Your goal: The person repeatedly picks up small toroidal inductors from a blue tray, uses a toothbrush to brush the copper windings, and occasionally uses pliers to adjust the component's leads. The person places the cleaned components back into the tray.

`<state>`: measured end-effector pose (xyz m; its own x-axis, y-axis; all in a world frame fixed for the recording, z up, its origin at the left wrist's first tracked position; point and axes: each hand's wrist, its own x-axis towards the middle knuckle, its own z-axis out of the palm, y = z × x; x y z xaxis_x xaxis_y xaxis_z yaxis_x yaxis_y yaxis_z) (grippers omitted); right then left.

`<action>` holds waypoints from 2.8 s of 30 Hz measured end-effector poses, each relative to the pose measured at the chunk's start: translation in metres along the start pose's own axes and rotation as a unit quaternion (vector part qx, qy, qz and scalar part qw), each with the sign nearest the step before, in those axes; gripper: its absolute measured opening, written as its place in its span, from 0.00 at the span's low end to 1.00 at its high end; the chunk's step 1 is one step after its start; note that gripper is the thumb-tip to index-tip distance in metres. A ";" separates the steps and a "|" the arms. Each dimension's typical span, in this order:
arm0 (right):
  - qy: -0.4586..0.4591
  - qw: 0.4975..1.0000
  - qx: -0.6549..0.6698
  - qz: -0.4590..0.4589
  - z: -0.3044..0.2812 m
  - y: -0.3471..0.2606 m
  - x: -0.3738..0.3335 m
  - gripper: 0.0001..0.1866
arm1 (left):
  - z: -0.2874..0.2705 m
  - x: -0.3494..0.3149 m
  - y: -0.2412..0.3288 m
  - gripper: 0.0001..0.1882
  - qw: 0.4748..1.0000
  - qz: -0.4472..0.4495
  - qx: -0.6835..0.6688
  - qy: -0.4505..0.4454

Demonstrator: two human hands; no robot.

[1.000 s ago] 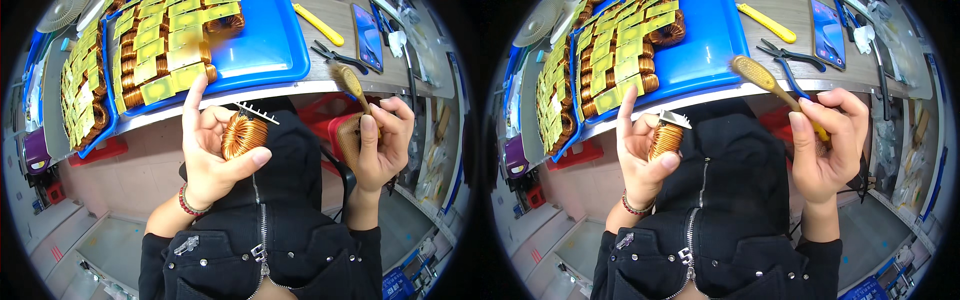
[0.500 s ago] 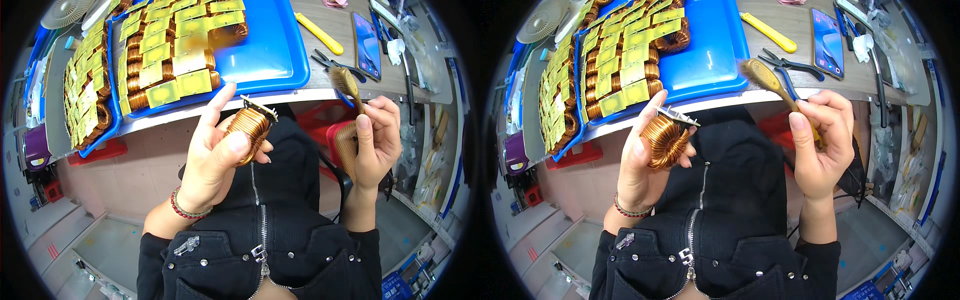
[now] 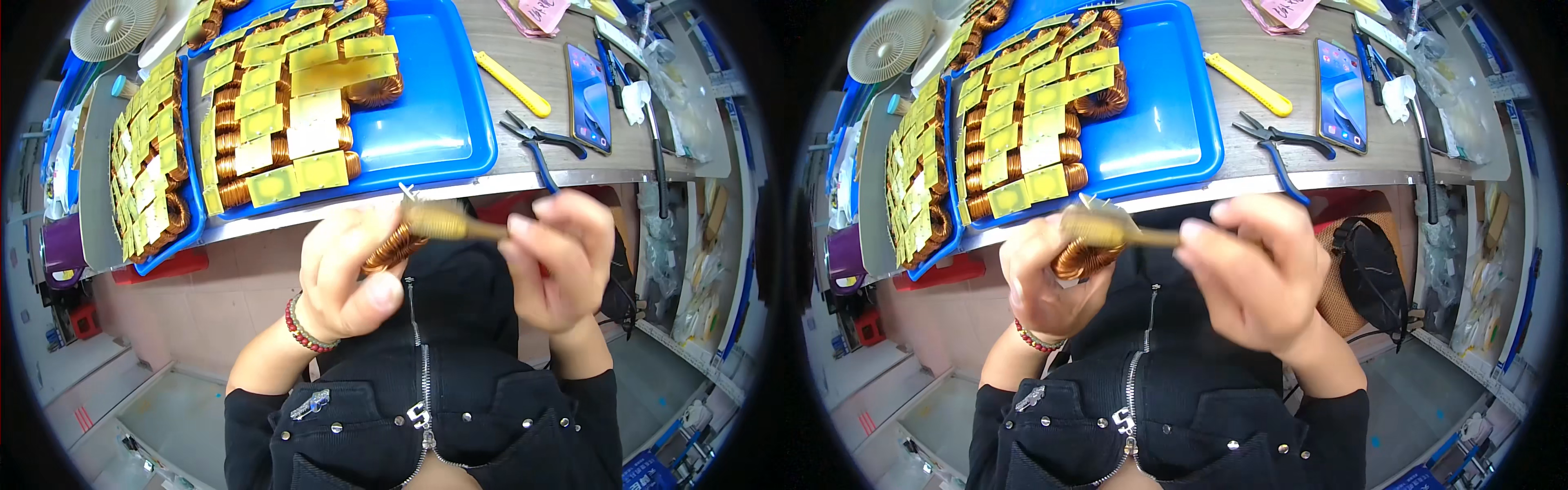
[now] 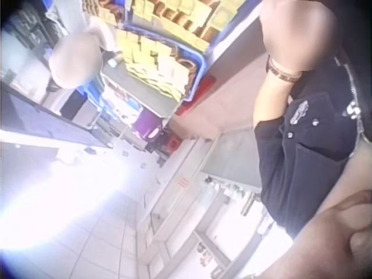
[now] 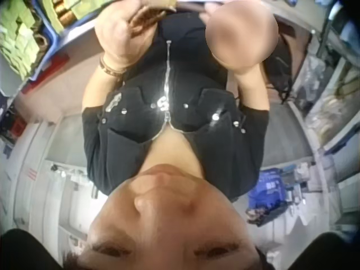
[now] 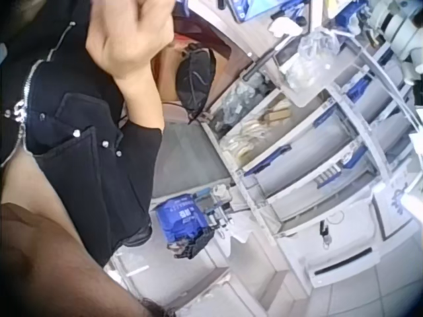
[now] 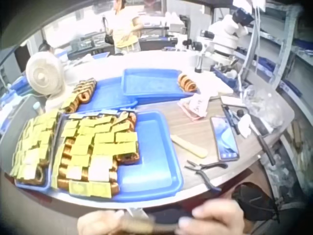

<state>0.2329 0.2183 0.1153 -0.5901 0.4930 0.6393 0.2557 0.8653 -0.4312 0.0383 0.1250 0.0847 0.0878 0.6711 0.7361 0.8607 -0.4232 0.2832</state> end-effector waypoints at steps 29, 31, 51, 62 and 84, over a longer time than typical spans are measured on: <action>-0.102 0.982 0.049 0.148 0.118 0.038 0.070 0.27 | -0.094 -0.080 -0.072 0.28 0.882 -0.347 0.309 0.079; -0.099 0.982 0.044 0.157 0.124 0.043 0.065 0.32 | -0.113 -0.096 -0.093 0.33 0.838 -0.338 0.423 0.069; -0.011 0.992 0.075 0.101 0.059 0.018 0.038 0.11 | -0.089 -0.087 -0.038 0.48 0.958 -0.237 -0.024 0.161; -0.076 0.982 0.019 0.173 0.032 0.008 -0.009 0.08 | -0.047 -0.067 0.007 0.56 0.941 -0.249 -0.229 -0.036; -0.051 0.841 0.508 0.177 0.082 -0.016 -0.061 0.32 | -0.011 -0.041 0.027 0.23 0.516 -0.512 -0.684 0.064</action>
<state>0.2024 0.1664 0.0312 -0.6913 0.6473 0.3212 -0.3272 0.1160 -0.9378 0.0521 0.0792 0.0688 -0.1704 0.9607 -0.2191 -0.7433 0.0206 0.6686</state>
